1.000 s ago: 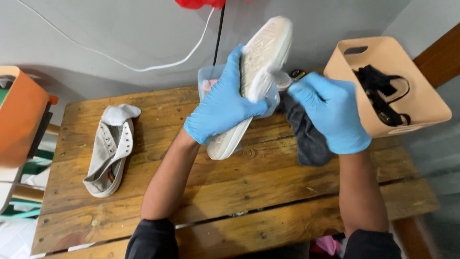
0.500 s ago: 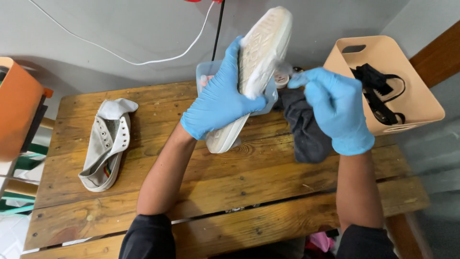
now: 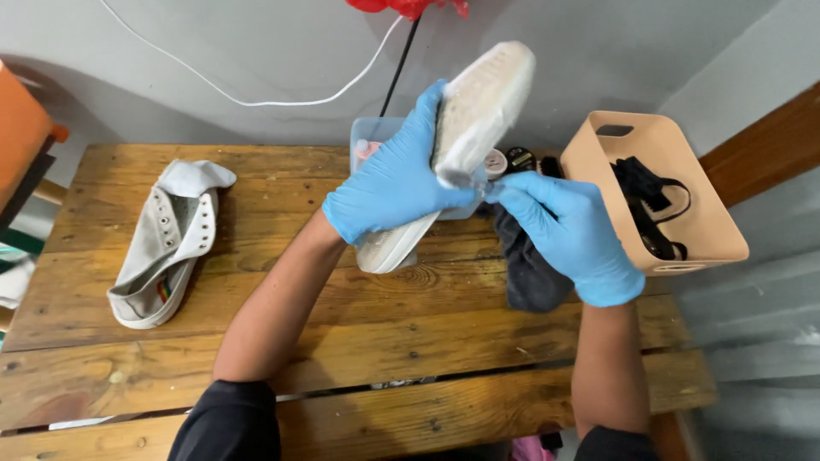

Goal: The person scrubs a white sneaker with a small brush, focusing on the sole and side panels, then wipes the shoe with a dark cloth. The other sneaker remains on the table.

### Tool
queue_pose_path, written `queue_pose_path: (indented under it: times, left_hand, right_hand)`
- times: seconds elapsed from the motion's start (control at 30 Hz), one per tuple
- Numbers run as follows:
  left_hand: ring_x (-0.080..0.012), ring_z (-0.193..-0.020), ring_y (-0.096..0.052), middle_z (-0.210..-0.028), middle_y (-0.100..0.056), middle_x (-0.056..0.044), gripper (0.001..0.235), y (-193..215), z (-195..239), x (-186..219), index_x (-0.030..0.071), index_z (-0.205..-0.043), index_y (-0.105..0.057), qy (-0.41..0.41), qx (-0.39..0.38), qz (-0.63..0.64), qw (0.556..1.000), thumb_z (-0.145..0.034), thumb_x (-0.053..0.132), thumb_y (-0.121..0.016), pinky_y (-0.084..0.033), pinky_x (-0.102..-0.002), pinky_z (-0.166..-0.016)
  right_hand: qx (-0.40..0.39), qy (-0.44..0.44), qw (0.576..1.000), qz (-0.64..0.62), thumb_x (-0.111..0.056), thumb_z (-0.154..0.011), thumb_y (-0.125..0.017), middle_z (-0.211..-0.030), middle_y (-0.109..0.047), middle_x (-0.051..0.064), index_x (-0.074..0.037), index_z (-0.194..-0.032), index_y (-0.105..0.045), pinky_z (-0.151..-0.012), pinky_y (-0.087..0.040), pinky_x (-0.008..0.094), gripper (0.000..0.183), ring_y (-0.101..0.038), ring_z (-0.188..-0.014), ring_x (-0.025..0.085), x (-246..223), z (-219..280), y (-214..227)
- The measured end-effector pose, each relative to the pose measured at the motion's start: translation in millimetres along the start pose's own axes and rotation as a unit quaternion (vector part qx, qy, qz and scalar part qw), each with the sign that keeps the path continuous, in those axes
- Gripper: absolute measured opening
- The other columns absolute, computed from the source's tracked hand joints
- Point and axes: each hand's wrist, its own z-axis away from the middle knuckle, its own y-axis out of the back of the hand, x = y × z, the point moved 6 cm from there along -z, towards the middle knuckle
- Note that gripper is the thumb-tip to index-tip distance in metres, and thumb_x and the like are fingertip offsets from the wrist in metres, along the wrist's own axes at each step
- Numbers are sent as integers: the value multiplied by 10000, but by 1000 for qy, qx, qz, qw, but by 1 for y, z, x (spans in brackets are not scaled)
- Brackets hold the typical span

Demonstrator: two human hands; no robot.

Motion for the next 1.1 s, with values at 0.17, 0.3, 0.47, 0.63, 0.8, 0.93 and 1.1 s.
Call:
queue_pose_path:
  times: [0.17,0.3,0.47,0.63,0.8,0.93,1.1]
  left_hand:
    - [-160,-1038,-648,-1319,-589,-14,1016,7,5,6,101,-1520,-193,-12,19,51,998,-716,350,-762,-543,-306,-873]
    - [-301,-1439,-470,-1658,-305,-125,1183,6,6,2,77,-1598,-41,-39,15,1,999,-743,415,-787,-483,-401,-1099]
    - [-272,-1400,-487,-1581,-392,-127,1109,5,5,3,92,-1579,-101,-57,16,15,998,-748,345,-790,-468,-367,-1100]
    - [-71,-873,-598,-1067,-639,102,1021,9,12,15,168,-1517,-287,1,42,-28,999,-677,486,-771,-477,-213,-845]
    - [-187,-966,-562,-1204,-542,-22,947,5,13,23,130,-1521,-207,3,-14,38,999,-739,296,-715,-493,-339,-867]
    - [-220,-1146,-592,-1362,-551,-45,967,3,13,24,163,-1537,-198,-31,-16,5,999,-756,349,-736,-498,-388,-968]
    - [-300,-1306,-503,-1450,-479,-149,1020,-1,13,15,132,-1584,-122,-13,-7,9,1000,-777,327,-715,-449,-451,-1074]
  right_hand:
    - [70,-12,997,31,-97,-1075,-621,-969,-765,95,15,-1083,-753,-707,-538,314,173,-676,-788,163,-3,-2,3]
    - [133,16,990,40,-36,-1085,-629,-933,-740,115,48,-1040,-750,-700,-524,316,153,-652,-777,173,-3,0,6]
    - [93,19,995,29,-65,-1066,-627,-968,-744,101,15,-996,-734,-771,-536,342,151,-670,-825,188,3,2,3]
    - [130,2,991,27,-60,-1108,-557,-899,-712,88,16,-970,-738,-665,-472,339,241,-586,-718,161,4,3,12]
    - [163,32,982,90,-63,-1147,-558,-930,-739,110,29,-980,-745,-708,-490,361,267,-656,-761,217,4,2,26]
    - [14,35,999,-7,-163,-1064,-596,-905,-766,74,12,-979,-753,-687,-537,296,250,-695,-758,166,11,0,13]
    - [65,26,997,25,-144,-1079,-624,-708,-597,49,-29,-928,-714,-600,-394,353,210,-460,-594,187,11,2,13]
